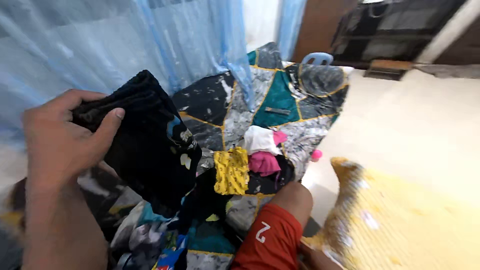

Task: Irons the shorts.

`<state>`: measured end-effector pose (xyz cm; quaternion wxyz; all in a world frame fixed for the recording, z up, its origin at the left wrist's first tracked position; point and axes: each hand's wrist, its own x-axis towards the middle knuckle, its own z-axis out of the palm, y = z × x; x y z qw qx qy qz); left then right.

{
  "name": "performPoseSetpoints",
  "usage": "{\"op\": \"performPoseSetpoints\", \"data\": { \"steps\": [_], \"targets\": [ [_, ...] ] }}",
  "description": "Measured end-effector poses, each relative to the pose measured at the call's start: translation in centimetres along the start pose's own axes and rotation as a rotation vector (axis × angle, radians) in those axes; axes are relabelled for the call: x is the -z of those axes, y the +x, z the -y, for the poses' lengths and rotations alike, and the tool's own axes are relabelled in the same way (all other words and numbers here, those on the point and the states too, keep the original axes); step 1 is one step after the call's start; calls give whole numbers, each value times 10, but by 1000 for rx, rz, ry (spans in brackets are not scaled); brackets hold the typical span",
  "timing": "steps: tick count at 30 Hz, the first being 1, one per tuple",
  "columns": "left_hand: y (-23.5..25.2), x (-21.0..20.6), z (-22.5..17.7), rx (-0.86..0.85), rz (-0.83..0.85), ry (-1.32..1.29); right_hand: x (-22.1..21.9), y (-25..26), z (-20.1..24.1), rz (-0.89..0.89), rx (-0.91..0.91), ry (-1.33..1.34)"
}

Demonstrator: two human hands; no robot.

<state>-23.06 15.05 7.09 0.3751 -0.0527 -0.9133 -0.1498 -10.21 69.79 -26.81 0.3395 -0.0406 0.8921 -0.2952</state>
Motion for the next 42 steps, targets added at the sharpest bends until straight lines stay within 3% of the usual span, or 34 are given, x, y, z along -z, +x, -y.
{"op": "performPoseSetpoints", "data": {
  "steps": [2, 5, 8, 12, 18, 24, 28, 31, 34, 37, 42],
  "targets": [
    [17, -40, -33, -175, 53, -190, 44, -14, 30, -217, 245, 77],
    [35, -95, -110, -477, 184, -468, 115, -41, 92, -759, 582, 143],
    [31, -144, -192, -640, 256, -687, 168, -55, 134, -1121, 689, 126],
    [18, -177, -278, -716, 353, -942, 193, -61, 140, -1324, 720, 186],
    [14, -198, -335, -820, 462, -1235, 195, -114, 118, -1430, 725, 210],
    [25, -212, -384, -1178, 649, -1357, 219, -180, 113, -1592, 662, -43],
    [13, -231, -428, -1137, 579, -1391, 230, -201, 100, -1488, 602, -101],
    [-3, -233, -455, -1232, 519, -1316, 230, -204, 87, -1428, 377, -162],
    [-16, -227, -476, -1259, 386, -1148, 228, -212, 76, -1512, 270, -292],
    [-15, -219, -495, -1261, 251, -1098, 228, -225, 71, -1604, 283, -441],
    [-14, -207, -511, -1245, 287, -1228, 238, -262, 69, -1793, 354, -539]
  ]
}}
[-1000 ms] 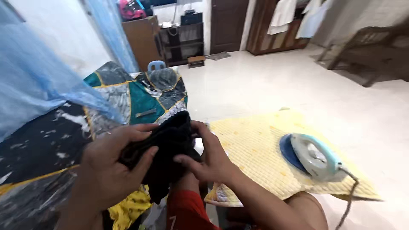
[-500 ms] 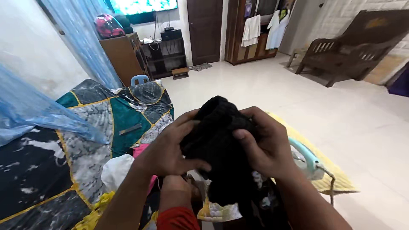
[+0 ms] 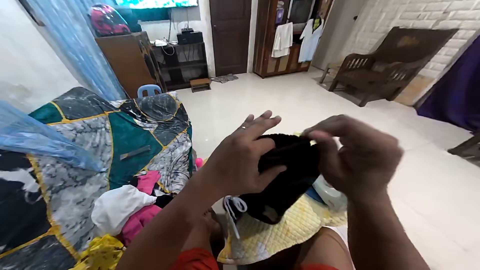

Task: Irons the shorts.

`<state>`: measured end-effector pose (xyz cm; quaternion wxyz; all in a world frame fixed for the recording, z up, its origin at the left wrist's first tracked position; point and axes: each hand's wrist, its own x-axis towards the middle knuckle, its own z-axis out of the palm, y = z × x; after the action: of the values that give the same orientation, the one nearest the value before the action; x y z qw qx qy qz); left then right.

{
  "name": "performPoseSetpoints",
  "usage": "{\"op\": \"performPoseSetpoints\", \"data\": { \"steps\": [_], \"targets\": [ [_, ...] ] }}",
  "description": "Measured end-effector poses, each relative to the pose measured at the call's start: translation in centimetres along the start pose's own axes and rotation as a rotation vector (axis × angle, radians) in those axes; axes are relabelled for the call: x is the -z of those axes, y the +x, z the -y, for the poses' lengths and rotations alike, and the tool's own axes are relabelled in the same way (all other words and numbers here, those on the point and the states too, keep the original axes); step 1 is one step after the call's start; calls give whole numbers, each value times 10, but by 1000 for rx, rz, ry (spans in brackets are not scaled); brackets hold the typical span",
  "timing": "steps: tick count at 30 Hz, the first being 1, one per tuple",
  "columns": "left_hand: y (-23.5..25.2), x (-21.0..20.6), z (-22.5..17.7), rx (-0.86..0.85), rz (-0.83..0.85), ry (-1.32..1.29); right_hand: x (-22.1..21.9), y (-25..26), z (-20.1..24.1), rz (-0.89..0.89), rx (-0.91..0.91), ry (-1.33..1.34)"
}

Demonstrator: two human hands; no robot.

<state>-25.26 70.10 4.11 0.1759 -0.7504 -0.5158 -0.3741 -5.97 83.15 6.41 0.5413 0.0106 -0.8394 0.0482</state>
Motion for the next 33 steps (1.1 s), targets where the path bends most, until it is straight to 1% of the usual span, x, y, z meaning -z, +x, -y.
{"op": "performPoseSetpoints", "data": {
  "steps": [1, 2, 4, 6, 7, 10, 12, 14, 17, 18, 20, 21, 22, 24, 25, 26, 27, 28, 30, 32, 33],
  "targets": [
    [1, -2, 0, 26, -6, -3, 6, 2, -3, -22, -22, 18],
    [2, -4, 2, 52, -24, -20, 11, 1, -4, -1, -64, 46],
    [4, -8, 7, 126, -61, -60, 8, -7, -3, 122, -191, 108],
    [6, -9, 14, 196, -86, -57, -10, -20, -5, 220, -288, 142],
    [7, -9, 17, 227, -88, -51, -18, -26, -8, 235, -317, 152],
    [7, -13, 23, 301, -79, -57, -35, -31, -18, 203, -389, 171],
    [6, -14, 28, 307, -52, -74, -39, -29, -22, 188, -406, 140],
    [1, -10, 37, 262, 37, -168, -37, -24, -24, 164, -366, 133],
    [-14, 0, 48, 248, 337, -390, -25, -15, -24, 93, -281, 119],
    [-20, -2, 49, 263, 446, -386, -19, -12, -23, 65, -270, 104],
    [-29, -18, 46, 285, 629, -240, -5, -8, -19, 21, -267, 65],
    [-34, -30, 43, 286, 652, -146, 0, -8, -16, 16, -258, 33],
    [-40, -42, 41, 288, 613, -70, 4, -11, -12, 17, -241, -9],
    [-57, -61, 42, 257, 404, 26, 9, -22, -5, 23, -219, -87],
    [-65, -66, 45, 233, 286, 49, 12, -31, -5, 25, -226, -114],
    [-73, -66, 48, 211, 207, 60, 17, -42, -5, 20, -248, -125],
    [-80, -62, 51, 190, 169, 44, 24, -54, -7, 14, -279, -133],
    [-89, -57, 54, 166, 162, -3, 34, -65, -8, 7, -308, -143],
    [-109, -50, 56, 94, 214, -143, 58, -88, -6, -2, -344, -141],
    [-126, -47, 45, 5, 297, -271, 80, -104, 4, 47, -336, -82],
    [-134, -44, 36, -37, 340, -285, 88, -110, 12, 89, -332, -52]
  ]
}}
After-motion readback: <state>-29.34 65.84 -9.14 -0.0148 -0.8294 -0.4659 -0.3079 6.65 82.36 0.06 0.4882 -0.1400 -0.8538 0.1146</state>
